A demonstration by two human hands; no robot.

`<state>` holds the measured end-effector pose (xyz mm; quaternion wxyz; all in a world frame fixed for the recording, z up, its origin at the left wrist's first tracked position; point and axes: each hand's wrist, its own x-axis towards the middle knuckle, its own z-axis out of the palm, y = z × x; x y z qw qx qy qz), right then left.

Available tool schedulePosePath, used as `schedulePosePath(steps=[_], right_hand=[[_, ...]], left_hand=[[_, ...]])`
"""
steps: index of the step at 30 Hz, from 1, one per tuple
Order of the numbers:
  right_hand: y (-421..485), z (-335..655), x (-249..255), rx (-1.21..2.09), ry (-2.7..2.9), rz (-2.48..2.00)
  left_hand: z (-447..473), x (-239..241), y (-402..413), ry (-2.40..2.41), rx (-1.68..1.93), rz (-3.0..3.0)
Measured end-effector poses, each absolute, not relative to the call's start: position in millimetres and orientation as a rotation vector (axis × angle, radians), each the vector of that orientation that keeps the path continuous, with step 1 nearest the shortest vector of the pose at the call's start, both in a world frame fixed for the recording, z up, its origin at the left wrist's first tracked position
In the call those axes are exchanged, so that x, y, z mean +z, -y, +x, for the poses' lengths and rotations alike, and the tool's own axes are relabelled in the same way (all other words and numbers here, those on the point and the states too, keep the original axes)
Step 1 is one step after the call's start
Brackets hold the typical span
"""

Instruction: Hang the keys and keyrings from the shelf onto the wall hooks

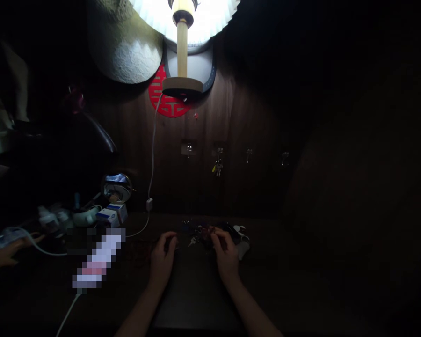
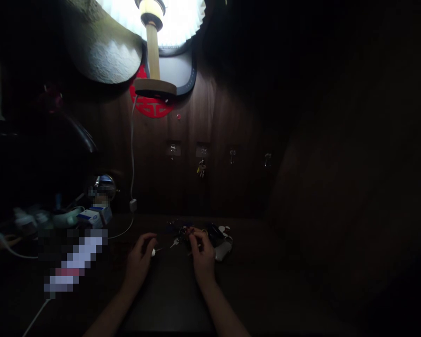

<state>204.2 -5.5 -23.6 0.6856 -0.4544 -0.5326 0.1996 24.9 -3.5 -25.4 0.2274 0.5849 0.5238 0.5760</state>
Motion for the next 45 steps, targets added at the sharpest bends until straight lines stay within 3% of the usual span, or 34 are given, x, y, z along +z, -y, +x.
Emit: schedulePosePath(steps=[9,25,45], right_hand=[[-15.0,229.5,15.9,0.452,1.133,-0.951],[-85.0,254.9,144.3,-0.064,1.3,-0.958],[-129.7,239.2,189.7,-0.309,1.52,-1.572]], left_hand=[[23.9,-28.3,0.3,-1.419,1.579,1.581],[21.7,-30.9,-5.2,-1.439,1.62,1.517],[24.7,-30.4,-6.1,-1.451,1.586,1.498]])
